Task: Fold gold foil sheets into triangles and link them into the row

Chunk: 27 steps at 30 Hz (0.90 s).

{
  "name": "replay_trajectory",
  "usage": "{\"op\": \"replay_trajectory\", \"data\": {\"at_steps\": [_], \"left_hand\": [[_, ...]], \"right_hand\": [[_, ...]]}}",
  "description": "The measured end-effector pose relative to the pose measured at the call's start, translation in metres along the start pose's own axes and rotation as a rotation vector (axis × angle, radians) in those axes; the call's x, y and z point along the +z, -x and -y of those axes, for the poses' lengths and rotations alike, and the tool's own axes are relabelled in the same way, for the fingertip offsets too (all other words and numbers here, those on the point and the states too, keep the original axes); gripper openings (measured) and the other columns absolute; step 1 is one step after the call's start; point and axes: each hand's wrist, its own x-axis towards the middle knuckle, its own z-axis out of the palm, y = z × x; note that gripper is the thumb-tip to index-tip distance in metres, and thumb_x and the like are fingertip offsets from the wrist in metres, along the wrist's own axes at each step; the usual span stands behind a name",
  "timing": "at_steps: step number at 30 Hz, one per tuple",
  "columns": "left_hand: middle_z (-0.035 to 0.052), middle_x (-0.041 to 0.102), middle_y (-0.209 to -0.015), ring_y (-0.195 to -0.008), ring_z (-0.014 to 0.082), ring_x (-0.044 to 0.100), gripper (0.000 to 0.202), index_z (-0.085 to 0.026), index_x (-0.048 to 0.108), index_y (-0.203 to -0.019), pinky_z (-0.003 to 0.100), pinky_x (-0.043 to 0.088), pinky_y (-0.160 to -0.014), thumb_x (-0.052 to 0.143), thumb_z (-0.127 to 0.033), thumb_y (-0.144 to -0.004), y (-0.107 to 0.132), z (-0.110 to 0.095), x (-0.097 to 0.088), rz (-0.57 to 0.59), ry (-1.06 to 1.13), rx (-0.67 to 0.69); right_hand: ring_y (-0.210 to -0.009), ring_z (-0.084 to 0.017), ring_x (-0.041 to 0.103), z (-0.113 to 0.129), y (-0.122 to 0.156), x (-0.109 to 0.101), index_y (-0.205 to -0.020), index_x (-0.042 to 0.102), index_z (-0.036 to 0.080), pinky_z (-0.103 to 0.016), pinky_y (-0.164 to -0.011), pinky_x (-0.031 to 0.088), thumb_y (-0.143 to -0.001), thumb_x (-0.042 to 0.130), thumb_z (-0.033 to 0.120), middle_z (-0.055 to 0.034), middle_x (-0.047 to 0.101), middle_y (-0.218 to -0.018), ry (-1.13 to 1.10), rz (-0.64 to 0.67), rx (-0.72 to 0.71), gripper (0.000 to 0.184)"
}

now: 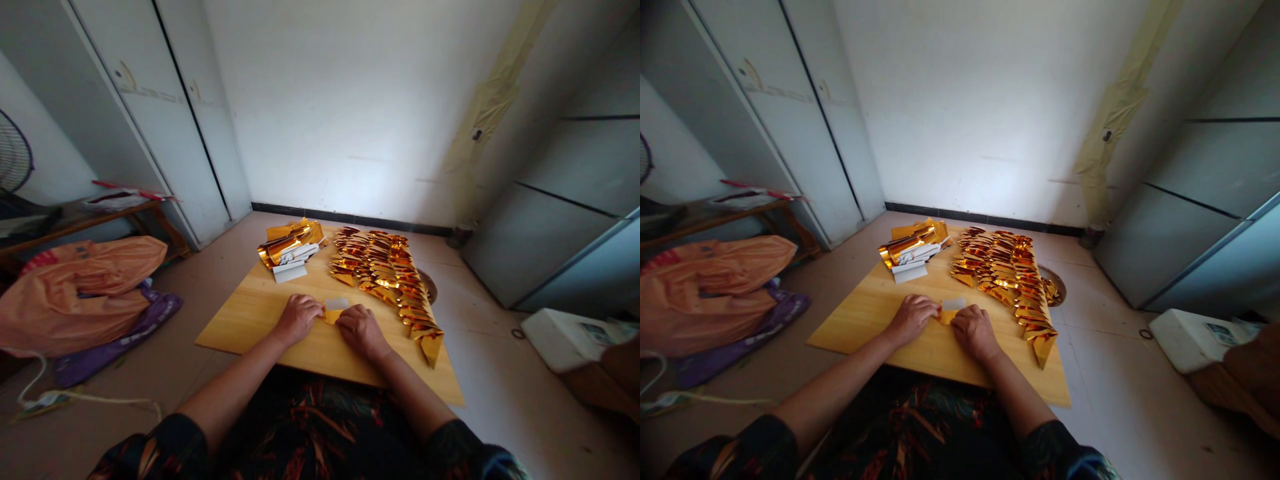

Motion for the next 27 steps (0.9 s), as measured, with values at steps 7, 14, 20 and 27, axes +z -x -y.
{"op": "replay_trajectory", "data": {"at_steps": [7, 14, 20, 27], "left_hand": [[0.0054, 0.066, -0.084, -0.091, 0.0203, 0.054, 0.018, -0.018, 0.064, -0.076, 0.036, 0.038, -0.082, 0.049, -0.01, -0.082, -0.006, -0.008, -0.006, 0.04, -0.157, 0.065], [0.0073, 0.065, -0.083, -0.087, 0.0203, 0.057, 0.011, -0.016, 0.061, -0.079, 0.036, 0.041, -0.083, 0.051, -0.011, -0.08, -0.001, -0.016, -0.001, 0.038, -0.159, 0.016], [0.0066, 0.067, -0.101, -0.098, 0.0193, 0.059, 0.018, -0.018, 0.062, -0.09, 0.036, 0.041, -0.09, 0.05, -0.009, -0.079, 0.007, -0.005, 0.001, 0.044, -0.113, 0.052], [0.0057, 0.068, -0.104, -0.105, 0.0205, 0.057, 0.022, -0.021, 0.064, -0.095, 0.04, 0.039, -0.093, 0.049, -0.012, -0.081, 0.008, -0.009, -0.004, 0.061, -0.119, -0.005]], "right_hand": [[-0.08, -0.015, 0.054, 0.004, -0.007, 0.011, -0.083, 0.068, 0.02, -0.026, -0.073, 0.035, -0.085, 0.057, 0.019, -0.003, 0.067, -0.084, -0.038, 0.029, -0.099, 0.012], [-0.079, -0.016, 0.053, -0.002, -0.002, 0.009, -0.076, 0.066, 0.019, -0.026, -0.07, 0.037, -0.088, 0.053, 0.023, -0.0049, 0.063, -0.08, 0.159, 0.039, -0.113, 0.018], [-0.075, -0.015, 0.056, 0.005, -0.02, 0.002, -0.086, 0.069, 0.02, -0.024, -0.069, 0.04, -0.087, 0.052, 0.022, -0.0037, 0.065, -0.079, 0.045, 0.037, 0.069, 0.017], [-0.083, -0.014, 0.056, 0.012, -0.055, 0.021, -0.085, 0.07, 0.018, -0.023, -0.079, 0.04, -0.086, 0.052, 0.013, -0.0045, 0.067, -0.086, 0.011, 0.096, -0.041, 0.019]]}}
